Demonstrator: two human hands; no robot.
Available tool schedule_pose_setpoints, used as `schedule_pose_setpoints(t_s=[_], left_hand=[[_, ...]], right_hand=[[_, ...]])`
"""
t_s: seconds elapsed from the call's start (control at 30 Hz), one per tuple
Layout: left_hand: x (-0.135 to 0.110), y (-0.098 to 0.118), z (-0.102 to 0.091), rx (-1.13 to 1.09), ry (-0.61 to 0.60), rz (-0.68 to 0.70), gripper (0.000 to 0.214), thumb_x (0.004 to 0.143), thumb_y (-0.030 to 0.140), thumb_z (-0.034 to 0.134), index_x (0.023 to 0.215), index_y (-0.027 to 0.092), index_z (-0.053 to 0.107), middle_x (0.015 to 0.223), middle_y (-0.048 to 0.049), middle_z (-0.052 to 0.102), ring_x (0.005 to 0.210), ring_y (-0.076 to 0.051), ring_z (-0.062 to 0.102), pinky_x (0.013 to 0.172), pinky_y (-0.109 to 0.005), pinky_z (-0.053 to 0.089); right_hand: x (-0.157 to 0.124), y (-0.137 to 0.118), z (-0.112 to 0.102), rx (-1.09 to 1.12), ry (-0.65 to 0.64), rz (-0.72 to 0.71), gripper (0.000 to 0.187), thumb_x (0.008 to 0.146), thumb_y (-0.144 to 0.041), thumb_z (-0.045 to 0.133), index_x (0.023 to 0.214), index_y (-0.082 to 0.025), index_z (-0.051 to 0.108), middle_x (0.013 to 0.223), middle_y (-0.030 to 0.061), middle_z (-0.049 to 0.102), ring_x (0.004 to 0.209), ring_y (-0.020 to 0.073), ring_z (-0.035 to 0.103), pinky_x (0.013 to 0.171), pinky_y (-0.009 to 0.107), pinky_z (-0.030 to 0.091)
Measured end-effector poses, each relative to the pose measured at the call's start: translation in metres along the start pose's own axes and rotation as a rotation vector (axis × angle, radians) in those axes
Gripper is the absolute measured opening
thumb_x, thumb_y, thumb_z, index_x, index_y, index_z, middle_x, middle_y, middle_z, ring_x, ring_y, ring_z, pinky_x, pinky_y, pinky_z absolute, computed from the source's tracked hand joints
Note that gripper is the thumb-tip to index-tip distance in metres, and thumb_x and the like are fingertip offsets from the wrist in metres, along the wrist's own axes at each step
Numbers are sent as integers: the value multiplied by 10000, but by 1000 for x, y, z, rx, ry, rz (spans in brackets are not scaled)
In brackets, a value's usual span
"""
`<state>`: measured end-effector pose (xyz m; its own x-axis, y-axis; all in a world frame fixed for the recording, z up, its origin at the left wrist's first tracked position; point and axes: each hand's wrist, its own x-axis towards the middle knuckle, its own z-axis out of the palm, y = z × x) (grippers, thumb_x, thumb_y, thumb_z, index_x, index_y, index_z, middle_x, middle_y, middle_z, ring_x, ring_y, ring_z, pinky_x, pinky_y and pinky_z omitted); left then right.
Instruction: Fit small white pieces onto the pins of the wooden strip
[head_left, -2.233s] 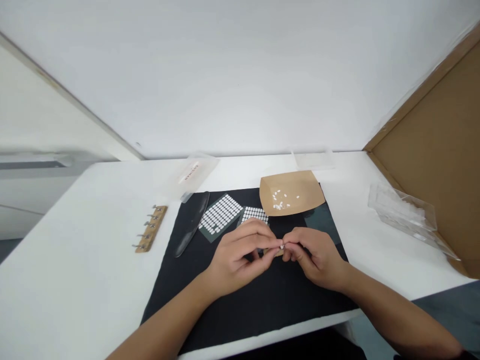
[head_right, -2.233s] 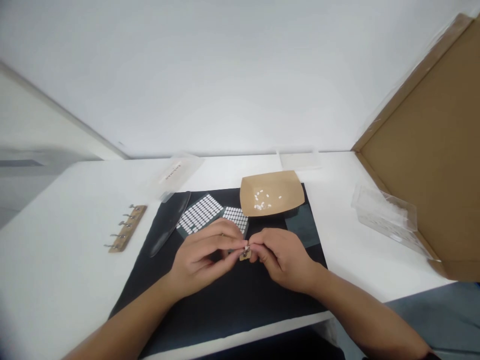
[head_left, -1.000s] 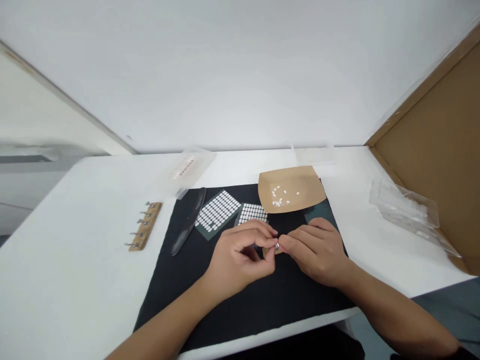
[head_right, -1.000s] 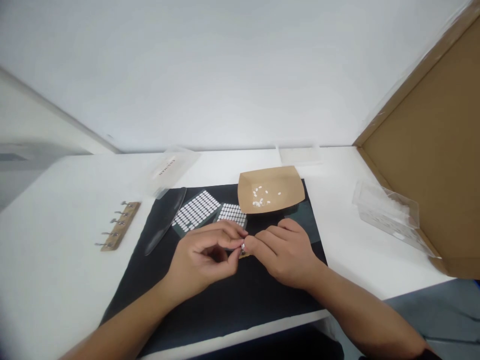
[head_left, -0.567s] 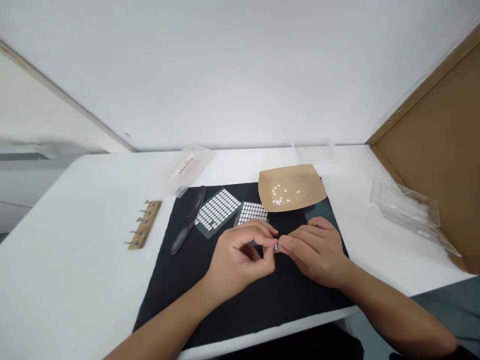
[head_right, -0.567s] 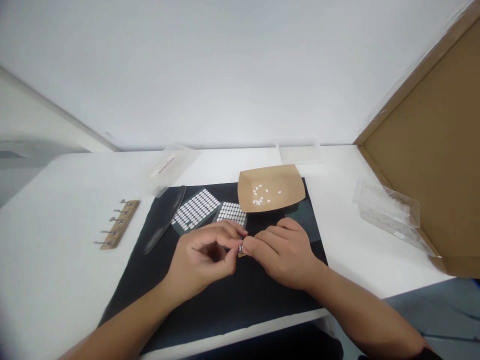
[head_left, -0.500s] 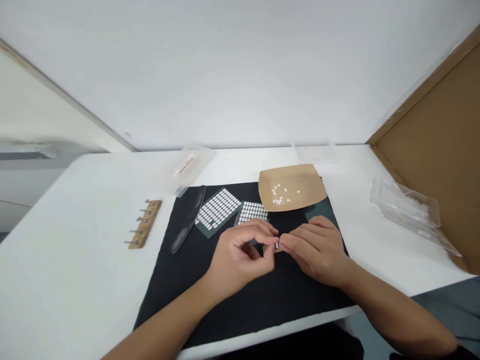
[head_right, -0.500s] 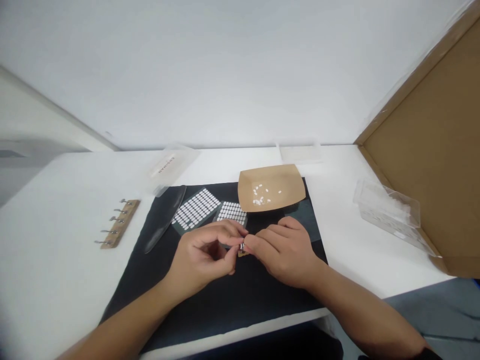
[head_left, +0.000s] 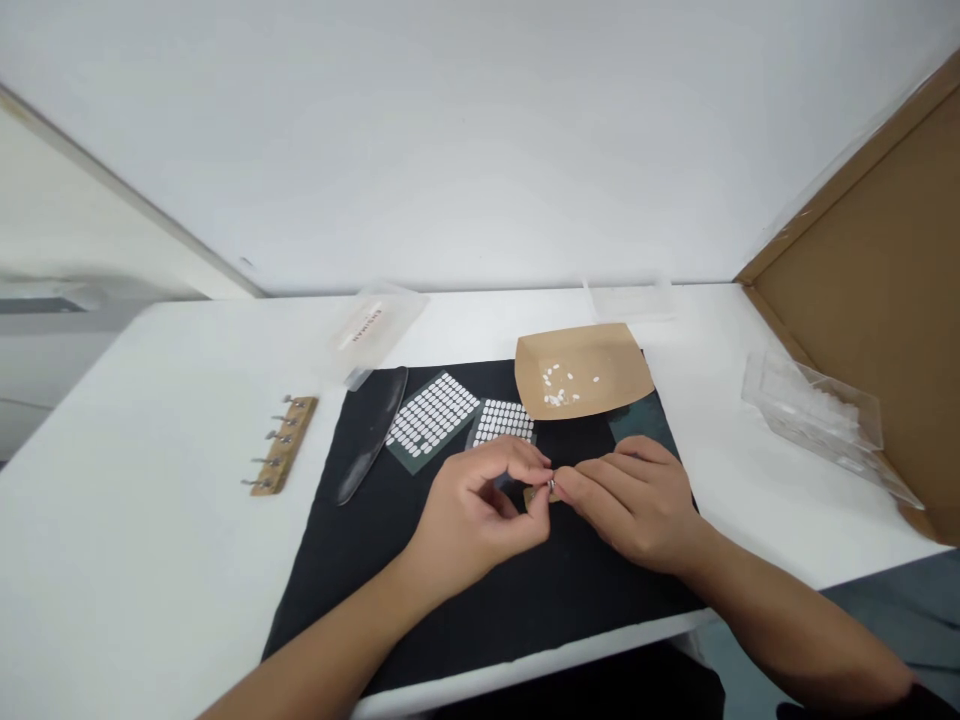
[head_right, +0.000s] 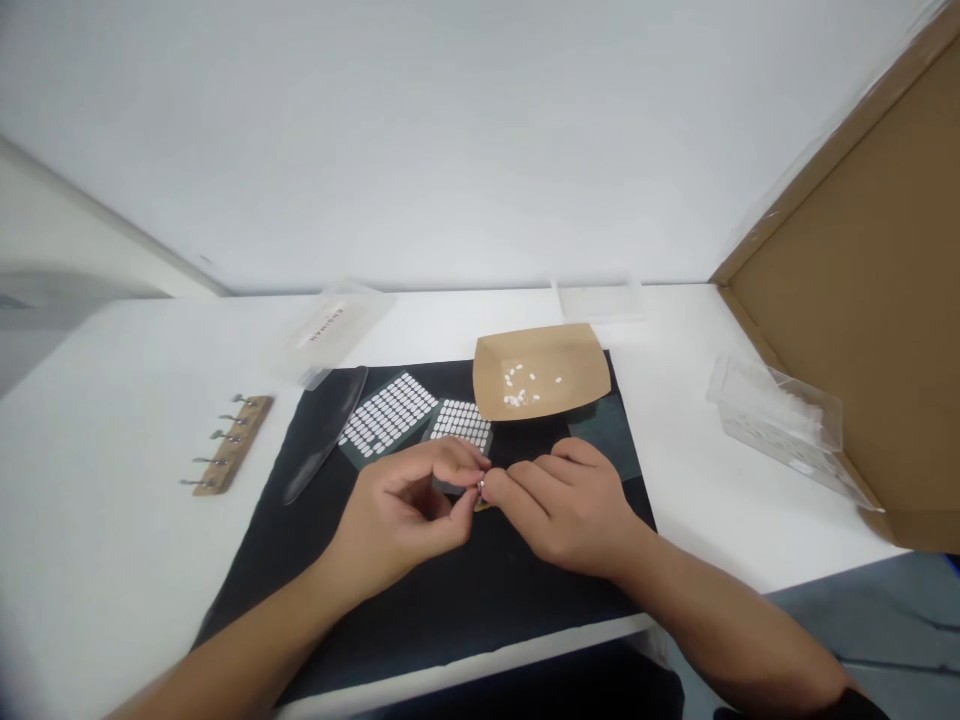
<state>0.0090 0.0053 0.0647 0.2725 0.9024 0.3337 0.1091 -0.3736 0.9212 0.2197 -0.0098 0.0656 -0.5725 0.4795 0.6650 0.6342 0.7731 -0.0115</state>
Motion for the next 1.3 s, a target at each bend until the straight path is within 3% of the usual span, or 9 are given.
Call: schedule_pose_setpoints(t_s=[0.3,0.5,0.73,0.93,1.3], left_hand=[[-4,2,1,212,56,95,100,812,76,707,771,167,707,796,-64,741,722,-161,735,389,-108,476],[-7,1,2,226,84,32,109,798,93,713,738,177,678,783,-45,739,707,-147,717,423,-125,494],[-6,0,3,11,87,-163,66,764,126,726,718,170,709,766,-62,747,716,-186,729,446,-189,564],[-5,1,3,-260,46,-341,61,723,117,761,773,148,744,787,-51,723,665,-185,710,362,-228,601],[-5,-2,-2,-398,-46,-383,162,853,256,799,937,117,800,917,-88,716,691,-178,720,361,-218,624]], right_hand=[[-3,-8,6,-71,-39,-10,92,1029,-127,689,1117,-108,707,886,28,807,710,129,684,697,356,461],[0,-9,7,-46,-36,7,81,1033,-123,683,1107,-112,713,873,39,803,728,137,702,685,362,439],[0,-7,7,6,-27,43,50,1046,-149,678,1091,-139,694,890,16,815,693,125,705,680,358,419],[1,-6,7,79,15,78,30,1034,-131,689,1059,-136,674,876,4,820,671,104,708,682,341,408],[1,-1,8,157,18,155,48,1075,-191,638,1058,-185,683,865,-12,829,695,98,735,688,310,425]])
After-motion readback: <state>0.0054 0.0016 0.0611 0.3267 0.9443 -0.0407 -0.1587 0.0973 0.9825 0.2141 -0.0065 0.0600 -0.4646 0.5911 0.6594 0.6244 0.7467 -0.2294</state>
